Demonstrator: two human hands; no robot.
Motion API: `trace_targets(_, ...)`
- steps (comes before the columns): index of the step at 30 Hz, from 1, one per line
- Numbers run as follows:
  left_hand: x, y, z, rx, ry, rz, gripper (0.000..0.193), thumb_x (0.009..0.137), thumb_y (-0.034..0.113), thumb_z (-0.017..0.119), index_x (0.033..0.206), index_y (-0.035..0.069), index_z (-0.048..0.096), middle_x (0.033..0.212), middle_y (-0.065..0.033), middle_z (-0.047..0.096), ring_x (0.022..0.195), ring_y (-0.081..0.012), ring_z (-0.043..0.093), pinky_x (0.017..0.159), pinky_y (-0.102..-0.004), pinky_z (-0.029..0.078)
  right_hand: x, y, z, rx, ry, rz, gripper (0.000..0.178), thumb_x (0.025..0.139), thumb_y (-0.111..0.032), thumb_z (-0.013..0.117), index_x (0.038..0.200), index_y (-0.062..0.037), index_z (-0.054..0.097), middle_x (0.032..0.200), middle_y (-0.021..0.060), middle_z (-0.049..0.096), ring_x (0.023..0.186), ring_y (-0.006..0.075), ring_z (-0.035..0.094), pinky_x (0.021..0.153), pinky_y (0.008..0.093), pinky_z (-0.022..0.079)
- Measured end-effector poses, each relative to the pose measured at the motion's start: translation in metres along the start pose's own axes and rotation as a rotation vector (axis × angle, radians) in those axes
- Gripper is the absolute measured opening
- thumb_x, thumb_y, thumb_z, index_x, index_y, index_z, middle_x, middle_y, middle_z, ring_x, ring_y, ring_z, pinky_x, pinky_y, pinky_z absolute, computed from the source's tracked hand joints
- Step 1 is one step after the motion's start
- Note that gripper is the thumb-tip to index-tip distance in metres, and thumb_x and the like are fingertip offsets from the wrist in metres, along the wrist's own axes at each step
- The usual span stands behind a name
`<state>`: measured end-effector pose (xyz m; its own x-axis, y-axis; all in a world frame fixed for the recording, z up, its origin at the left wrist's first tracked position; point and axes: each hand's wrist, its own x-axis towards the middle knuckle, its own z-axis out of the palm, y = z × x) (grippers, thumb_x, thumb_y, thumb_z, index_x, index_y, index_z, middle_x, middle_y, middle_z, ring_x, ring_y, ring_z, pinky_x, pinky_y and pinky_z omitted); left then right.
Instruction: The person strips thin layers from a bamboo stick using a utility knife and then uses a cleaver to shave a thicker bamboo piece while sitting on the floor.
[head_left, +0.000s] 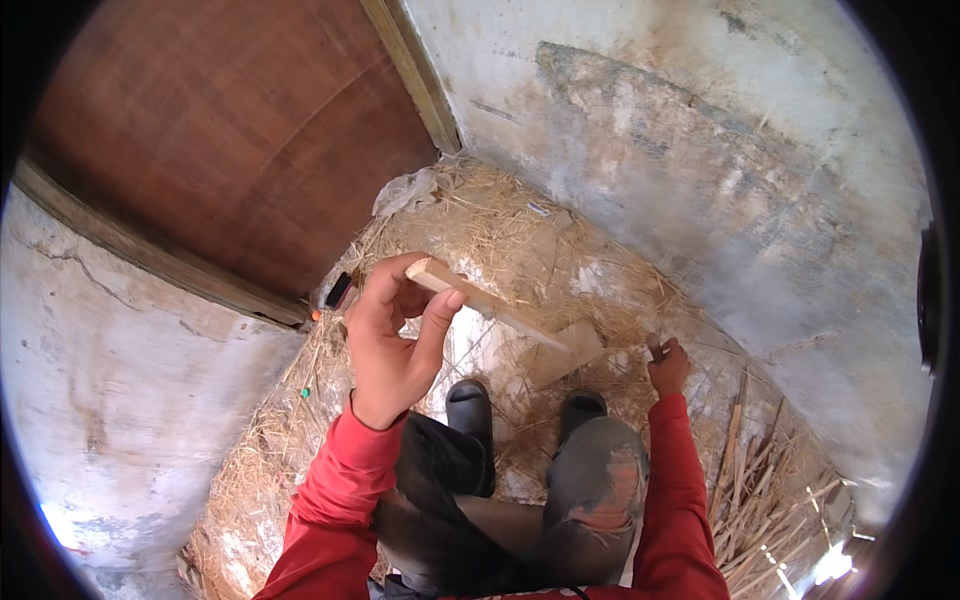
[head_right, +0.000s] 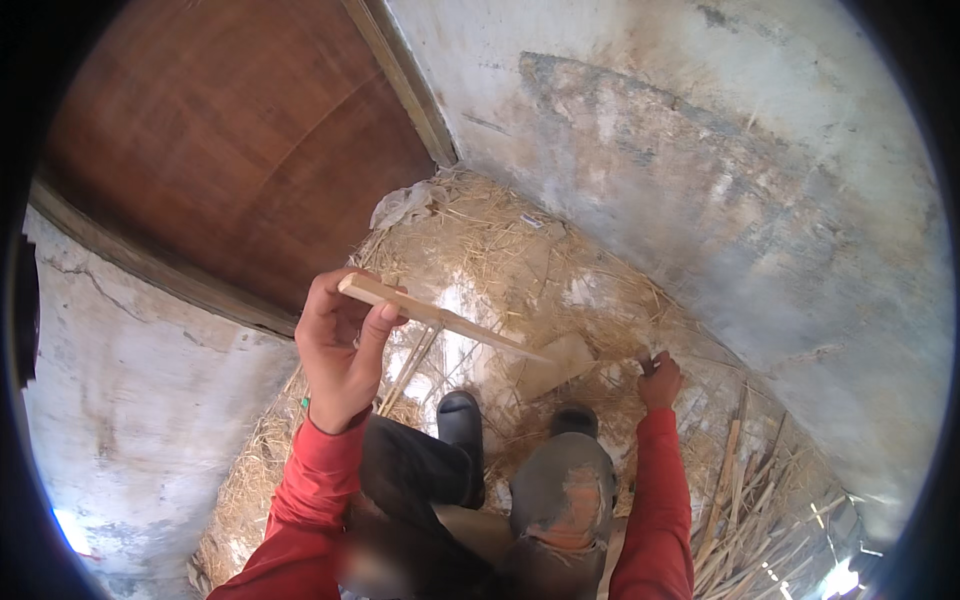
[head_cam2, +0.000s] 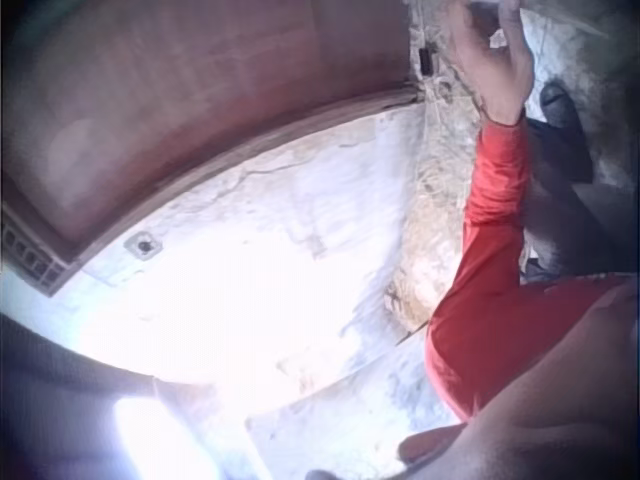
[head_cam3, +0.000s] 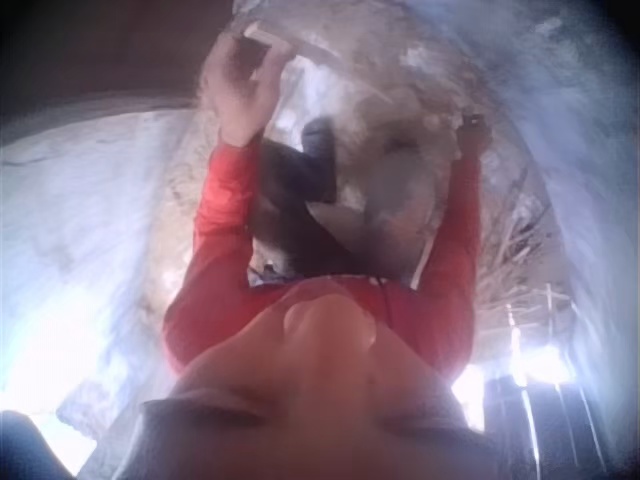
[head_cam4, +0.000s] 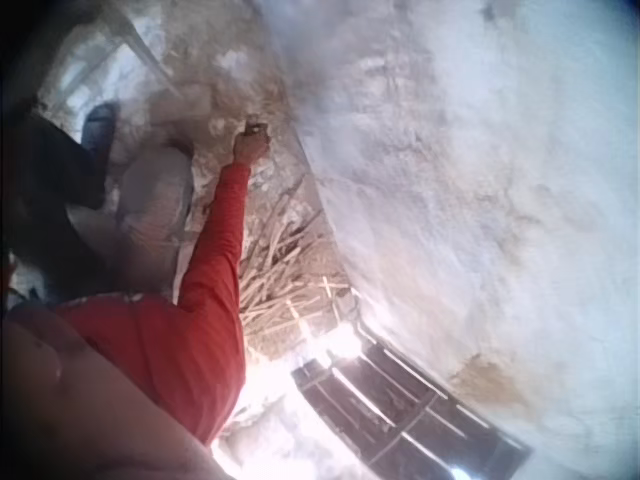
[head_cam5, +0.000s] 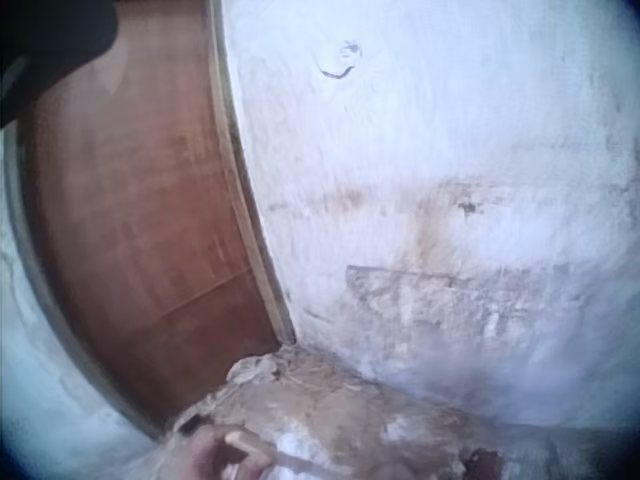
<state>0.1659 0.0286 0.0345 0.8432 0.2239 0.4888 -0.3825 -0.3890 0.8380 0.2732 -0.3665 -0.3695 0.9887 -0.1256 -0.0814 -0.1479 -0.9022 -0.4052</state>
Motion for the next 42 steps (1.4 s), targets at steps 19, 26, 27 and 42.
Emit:
trace_targets(19, 0.0, -0.018, -0.005, -0.022, 0.161, 0.192, 0.035, 0.092, 0.009, 0.074, 0.123, -0.003, 0.063, 0.093, -0.0094, 0.071, 0.08, -0.0132, 0.07, 0.07, -0.0269, 0.058, -0.121, -0.104, -0.356, 0.96, 0.259, -0.028, 0.038, 0.093, -0.013, 0.069, 0.124, 0.0077, 0.064, 0.088, 0.0047, 0.067, 0.068, 0.0095, 0.059, 0.061, 0.0244, 0.048)
trace_targets(26, -0.006, -0.018, -0.014, -0.006, 0.058, 0.107, 0.032, 0.095, 0.011, 0.071, 0.123, -0.002, 0.06, 0.095, -0.0069, 0.069, 0.08, -0.0126, 0.07, 0.072, -0.0266, 0.056, -0.215, -0.167, -0.284, 1.741, 0.283, 0.085, 0.044, 0.095, -0.01, 0.062, 0.135, 0.0055, 0.054, 0.097, 0.008, 0.067, 0.083, 0.0151, 0.062, 0.077, 0.0282, 0.051)
trace_targets(27, -0.007, -0.017, -0.016, -0.001, 0.022, 0.083, 0.033, 0.096, 0.012, 0.069, 0.124, -0.002, 0.059, 0.097, -0.006, 0.068, 0.083, -0.0124, 0.07, 0.074, -0.0265, 0.056, -0.226, -0.168, -0.269, 1.79, 0.185, 0.082, 0.047, 0.093, -0.006, 0.061, 0.137, 0.0054, 0.052, 0.096, 0.0086, 0.067, 0.082, 0.017, 0.063, 0.077, 0.0294, 0.052)
trace_targets(42, 0.005, -0.011, -0.008, 0.094, 0.04, 0.191, 0.026, 0.092, 0.007, 0.074, 0.113, -0.004, 0.064, 0.089, -0.0062, 0.07, 0.085, -0.0132, 0.069, 0.079, -0.0276, 0.055, -0.251, -0.256, -0.306, 1.467, 0.005, -0.165, 0.03, 0.104, -0.031, 0.054, 0.093, -0.0033, 0.055, 0.062, 0.0028, 0.054, 0.045, 0.012, 0.052, 0.047, 0.0309, 0.049)
